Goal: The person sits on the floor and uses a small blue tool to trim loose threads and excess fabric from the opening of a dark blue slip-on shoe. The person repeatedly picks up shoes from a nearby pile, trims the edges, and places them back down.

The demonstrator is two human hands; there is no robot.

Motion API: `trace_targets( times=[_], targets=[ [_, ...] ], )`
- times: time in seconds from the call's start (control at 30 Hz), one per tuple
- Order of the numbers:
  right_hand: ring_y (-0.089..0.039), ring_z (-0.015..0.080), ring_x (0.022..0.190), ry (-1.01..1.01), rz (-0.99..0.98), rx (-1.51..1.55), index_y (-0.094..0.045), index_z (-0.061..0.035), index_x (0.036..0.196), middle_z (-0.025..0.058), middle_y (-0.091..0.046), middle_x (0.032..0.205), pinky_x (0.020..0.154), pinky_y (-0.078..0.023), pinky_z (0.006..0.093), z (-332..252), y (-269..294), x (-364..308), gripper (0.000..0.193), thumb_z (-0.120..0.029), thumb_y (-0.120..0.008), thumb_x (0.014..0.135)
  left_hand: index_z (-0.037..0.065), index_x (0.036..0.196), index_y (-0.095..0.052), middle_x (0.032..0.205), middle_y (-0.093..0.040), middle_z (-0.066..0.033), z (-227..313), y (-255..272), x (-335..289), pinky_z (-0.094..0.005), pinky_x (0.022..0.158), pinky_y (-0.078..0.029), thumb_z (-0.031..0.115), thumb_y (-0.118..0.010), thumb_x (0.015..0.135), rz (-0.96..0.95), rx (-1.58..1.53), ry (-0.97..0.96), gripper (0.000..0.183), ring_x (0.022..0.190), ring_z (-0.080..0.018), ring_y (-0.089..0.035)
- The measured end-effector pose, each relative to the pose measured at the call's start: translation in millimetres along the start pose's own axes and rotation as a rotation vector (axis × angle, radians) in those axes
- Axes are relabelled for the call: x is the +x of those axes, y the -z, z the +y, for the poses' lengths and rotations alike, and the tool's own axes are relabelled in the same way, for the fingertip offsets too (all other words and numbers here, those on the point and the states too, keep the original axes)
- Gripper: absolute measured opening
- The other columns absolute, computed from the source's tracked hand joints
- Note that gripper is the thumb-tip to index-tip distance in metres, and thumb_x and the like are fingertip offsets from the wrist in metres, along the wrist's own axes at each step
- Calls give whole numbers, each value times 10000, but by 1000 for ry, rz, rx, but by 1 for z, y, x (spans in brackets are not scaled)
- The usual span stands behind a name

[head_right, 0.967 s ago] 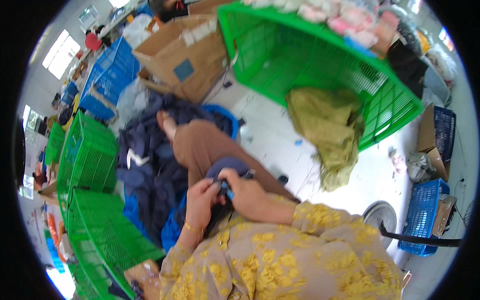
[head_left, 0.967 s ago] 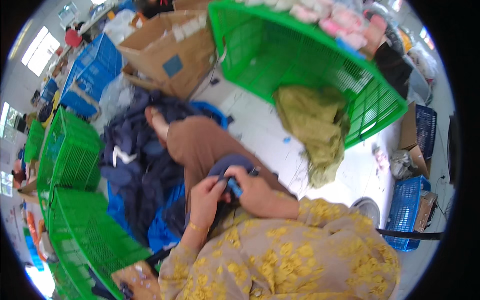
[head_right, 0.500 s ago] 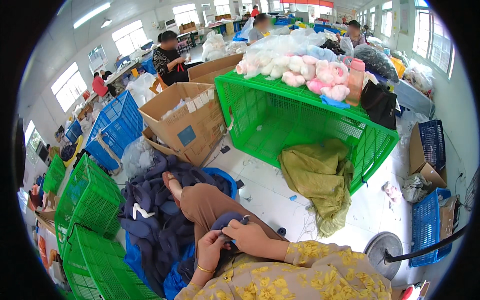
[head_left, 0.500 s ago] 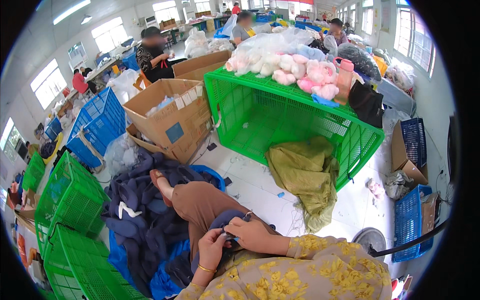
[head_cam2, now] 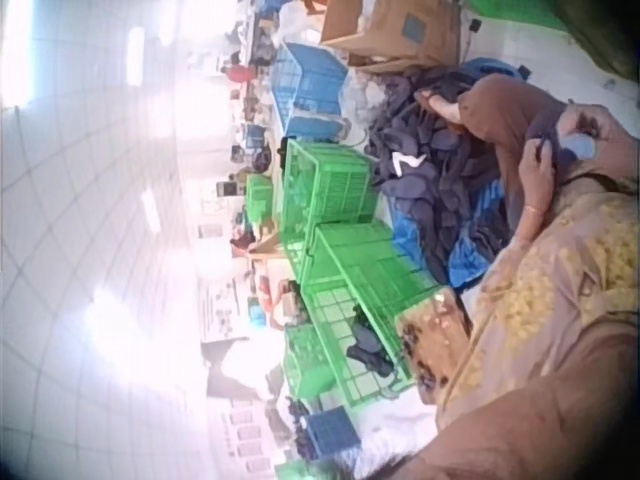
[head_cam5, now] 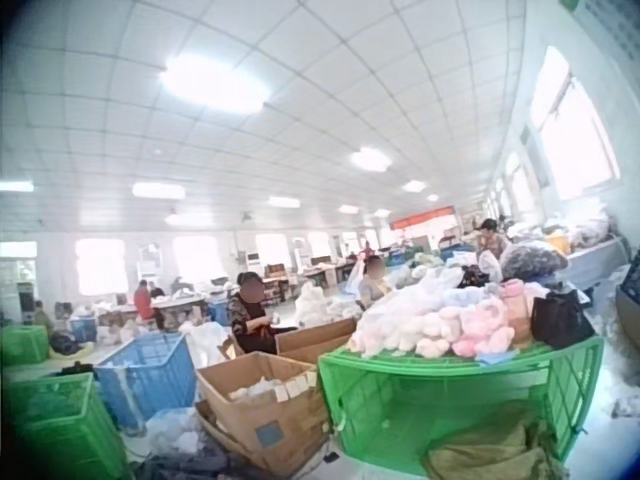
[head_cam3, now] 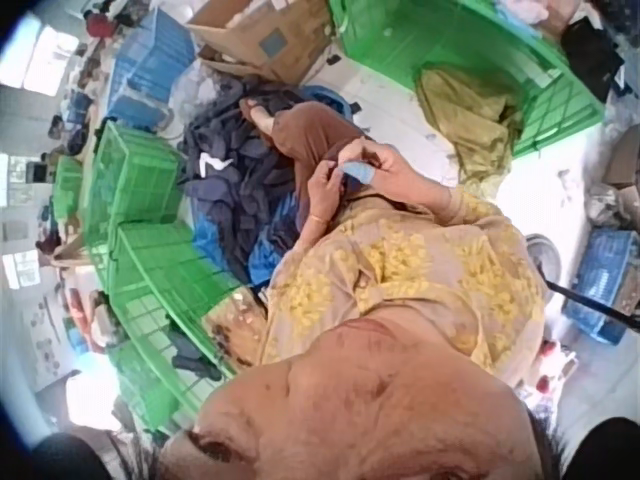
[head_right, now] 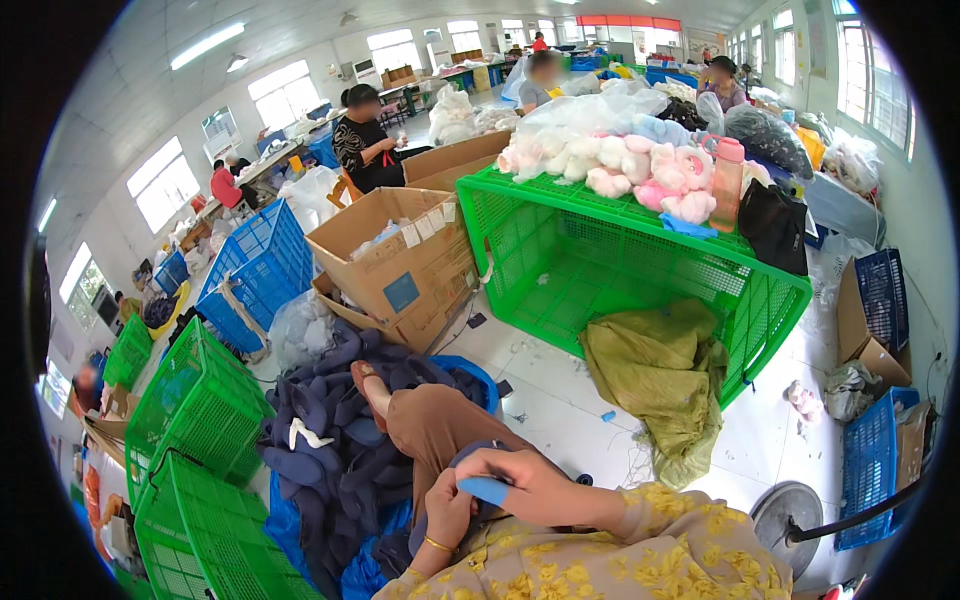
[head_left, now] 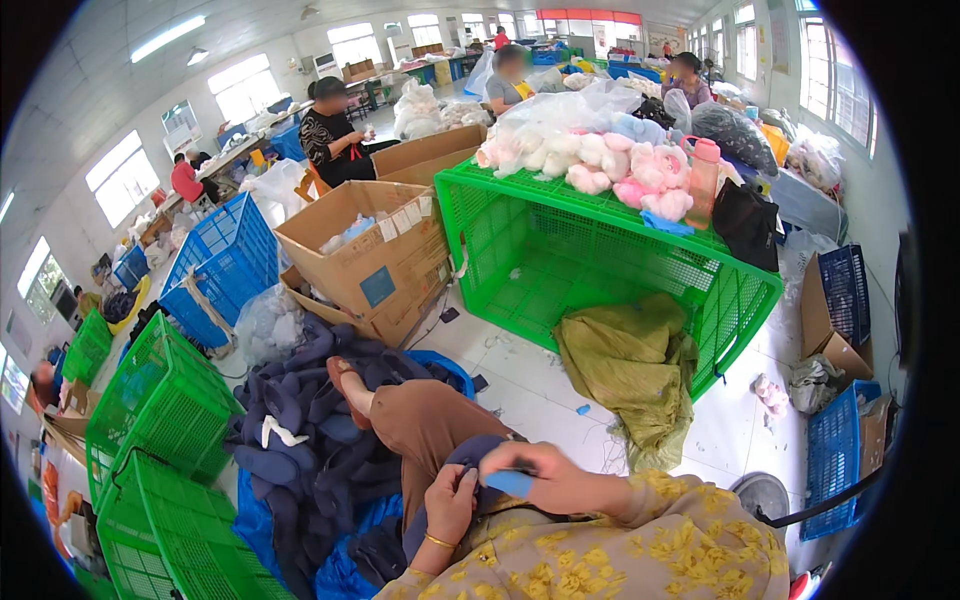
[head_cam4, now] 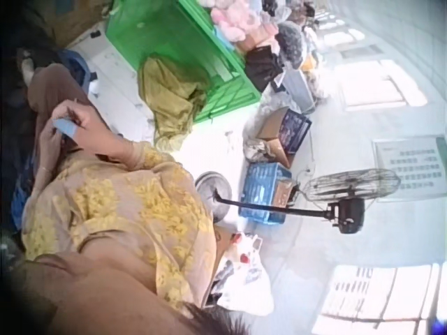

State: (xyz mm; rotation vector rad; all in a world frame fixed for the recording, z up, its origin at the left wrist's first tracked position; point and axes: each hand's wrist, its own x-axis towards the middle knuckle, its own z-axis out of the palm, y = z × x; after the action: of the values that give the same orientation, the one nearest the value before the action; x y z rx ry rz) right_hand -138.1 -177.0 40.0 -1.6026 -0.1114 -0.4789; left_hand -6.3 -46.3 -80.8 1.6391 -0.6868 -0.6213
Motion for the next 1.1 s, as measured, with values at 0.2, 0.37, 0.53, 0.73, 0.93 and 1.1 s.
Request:
trace_targets(
  times=[0.2,0.37,0.53,0.73,0.93,1.1],
  targets=[
    [-530,79,863,-45,-122,135,-593,-36,1091,4,-606,951,785,-439,242,-12,6,-27,135,-68,-564,963,23,876,-617,685,-573,-35,-11,-3,4,-261,524,-435,130,-631,918,125,69,-196,116,574,-123,-540],
    [-551,98,875,-110,-319,122,-580,-45,1143,32,-617,964,801,-442,254,-7,-2,-37,199,-51,-561,946,16,892,-597,845,-563,-157,-2,-8,2,-385,650,-460,99,-633,891,282,460,-484,92,743,-329,-577],
    [-555,126,912,-75,-500,55,-569,-56,1159,53,-607,1018,829,-437,261,-7,-11,-29,245,-17,-536,919,48,882,-583,839,-573,-149,-1,-9,2,-385,620,-473,91,-672,853,299,496,-479,103,721,-326,-585],
    [-562,169,955,-36,-583,19,-543,-49,1174,74,-603,1056,850,-435,289,-8,-22,-22,328,40,-513,859,40,818,-600,768,-611,-149,17,-3,3,-386,602,-484,140,-663,867,80,418,-375,129,683,-326,-607],
    [-554,232,1024,12,-674,-49,-539,-41,1164,98,-609,1102,899,-415,327,-2,-38,-1,267,-5,-493,903,20,722,-713,766,-648,-193,47,12,26,-401,698,-513,285,-700,780,-435,612,-2,272,745,-340,-635],
    [-540,206,976,69,-675,1,-538,-40,1137,98,-610,1078,862,-393,312,10,-51,0,288,37,-443,875,30,764,-718,817,-656,-200,23,13,34,-430,747,-517,170,-661,761,-366,640,-217,151,800,-348,-635]
  ],
)
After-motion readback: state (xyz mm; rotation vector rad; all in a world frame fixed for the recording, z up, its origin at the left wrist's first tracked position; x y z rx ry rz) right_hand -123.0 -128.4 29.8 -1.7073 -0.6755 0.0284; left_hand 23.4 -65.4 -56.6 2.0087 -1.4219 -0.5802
